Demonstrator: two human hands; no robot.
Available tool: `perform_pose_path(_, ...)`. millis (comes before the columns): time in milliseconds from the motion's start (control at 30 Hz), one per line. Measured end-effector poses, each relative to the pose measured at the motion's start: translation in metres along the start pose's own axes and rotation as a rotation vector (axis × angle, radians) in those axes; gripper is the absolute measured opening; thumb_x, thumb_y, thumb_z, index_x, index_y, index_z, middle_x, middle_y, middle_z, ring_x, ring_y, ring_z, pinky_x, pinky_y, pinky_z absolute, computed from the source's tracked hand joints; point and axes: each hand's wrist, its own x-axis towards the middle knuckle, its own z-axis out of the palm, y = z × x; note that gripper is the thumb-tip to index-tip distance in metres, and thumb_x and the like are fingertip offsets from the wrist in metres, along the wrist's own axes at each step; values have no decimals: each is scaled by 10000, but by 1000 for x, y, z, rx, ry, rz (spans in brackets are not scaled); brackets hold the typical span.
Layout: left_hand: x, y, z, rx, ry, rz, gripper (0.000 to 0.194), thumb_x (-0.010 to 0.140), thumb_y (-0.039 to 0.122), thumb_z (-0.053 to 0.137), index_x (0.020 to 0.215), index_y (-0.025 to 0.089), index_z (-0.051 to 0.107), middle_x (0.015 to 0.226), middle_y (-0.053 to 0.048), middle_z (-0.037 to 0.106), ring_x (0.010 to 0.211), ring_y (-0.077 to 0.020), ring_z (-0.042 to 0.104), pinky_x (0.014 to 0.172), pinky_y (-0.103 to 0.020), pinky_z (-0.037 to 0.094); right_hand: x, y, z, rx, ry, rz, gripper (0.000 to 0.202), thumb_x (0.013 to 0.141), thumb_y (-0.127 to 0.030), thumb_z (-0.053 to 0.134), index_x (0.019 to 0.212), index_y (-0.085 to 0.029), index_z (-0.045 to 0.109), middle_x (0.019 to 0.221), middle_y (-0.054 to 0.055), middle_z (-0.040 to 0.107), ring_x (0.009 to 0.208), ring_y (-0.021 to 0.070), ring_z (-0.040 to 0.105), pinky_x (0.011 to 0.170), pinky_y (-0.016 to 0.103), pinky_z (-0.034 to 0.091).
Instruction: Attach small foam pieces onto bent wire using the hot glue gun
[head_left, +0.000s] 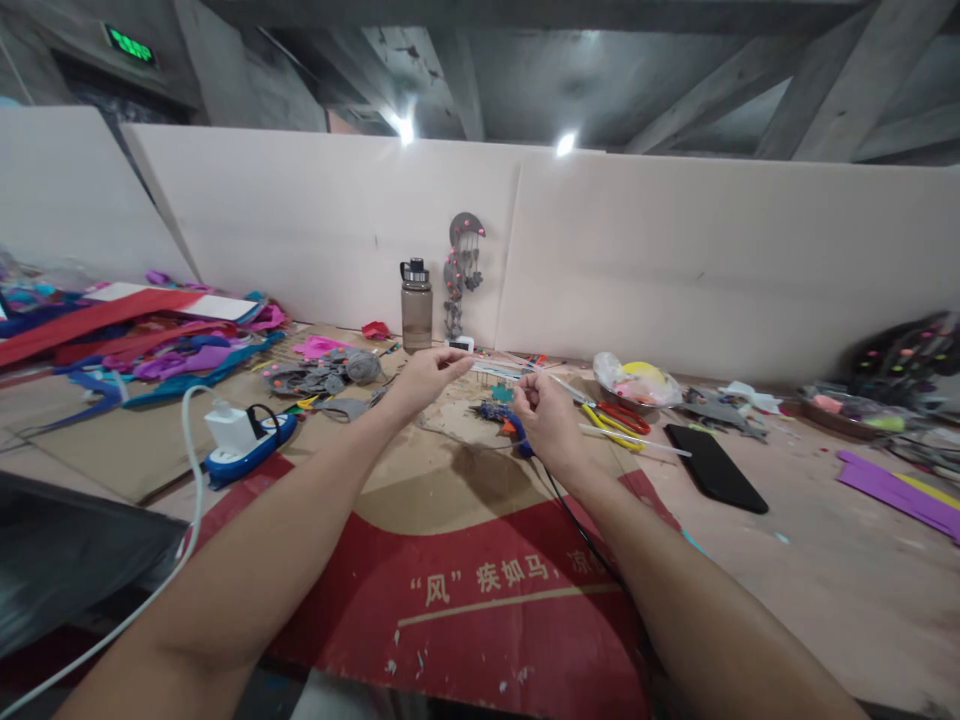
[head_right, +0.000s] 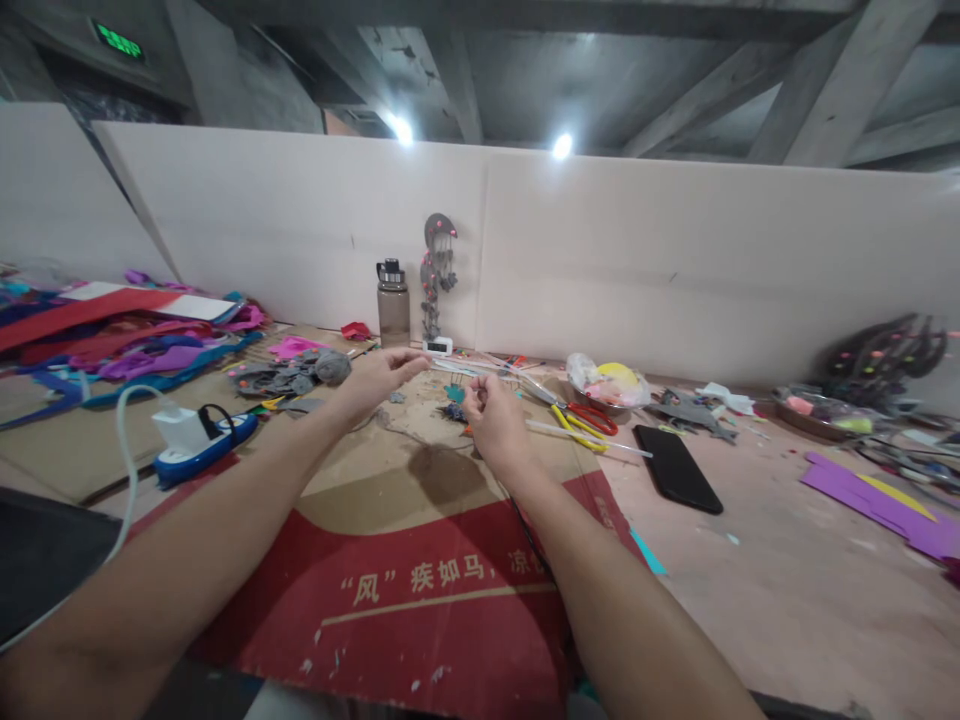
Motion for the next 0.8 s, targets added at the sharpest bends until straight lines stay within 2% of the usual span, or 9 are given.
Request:
perform_pose_path(67, -3, 4, 6, 48, -113, 61, 337, 762, 409, 678, 977, 153, 722, 926, -48, 719, 797, -142, 613, 713, -235, 456, -2, -1, 1, -36, -29, -35, 79, 825, -249, 466, 827, -200, 527, 689, -5, 571, 595, 135, 500, 563, 246, 352)
perform_pose_path(200, -7, 3, 15, 65, -280, 120, 316, 744, 366, 703, 985, 163, 731, 875, -53, 726, 732, -139, 616, 683, -246, 461, -6, -5, 2, -121, -73, -88, 90, 842, -241, 483, 867, -193, 554, 818, 38, 636, 691, 152, 563, 610, 254, 383)
perform_pose_path(300, -7, -1, 18, 10, -360, 151, 222, 759, 319, 688, 919, 176, 746, 841, -42, 734, 725, -139, 626, 679, -242, 463, -8, -9, 3, -204, -92, -106, 99, 853, -230, 487, 887, -183, 567, 808, 48, 646, 701, 164, 576, 623, 262, 383)
perform_pose_path(433, -7, -3, 18, 46, -337, 184, 152, 764, 290, 674, 831, 177, 752, 757, -25, 722, 674, -127, 614, 629, -226, 442, -8, -10, 3, -257, -95, -124, 84, 858, -219, 497, 877, -182, 570, 764, 40, 637, 695, 169, 575, 641, 270, 377)
perform_pose_path(633, -11, 1, 22, 127, -224, 210, 163, 769, 294, 644, 746, 152, 720, 637, -8, 666, 569, -100, 543, 533, -207, 381, -8, -11, 0, -157, -90, -157, 127, 903, -280, 487, 881, -191, 574, 783, 36, 623, 727, 170, 558, 652, 273, 382)
perform_pose_path(800, -11, -1, 24, 139, -172, 175, 119, 755, 246, 626, 737, 156, 703, 644, 0, 650, 562, -93, 524, 540, -207, 382, -10, -11, 1, -16, -63, -133, 224, 901, -294, 480, 1086, -170, 506, 746, 4, 564, 672, 155, 525, 624, 270, 386)
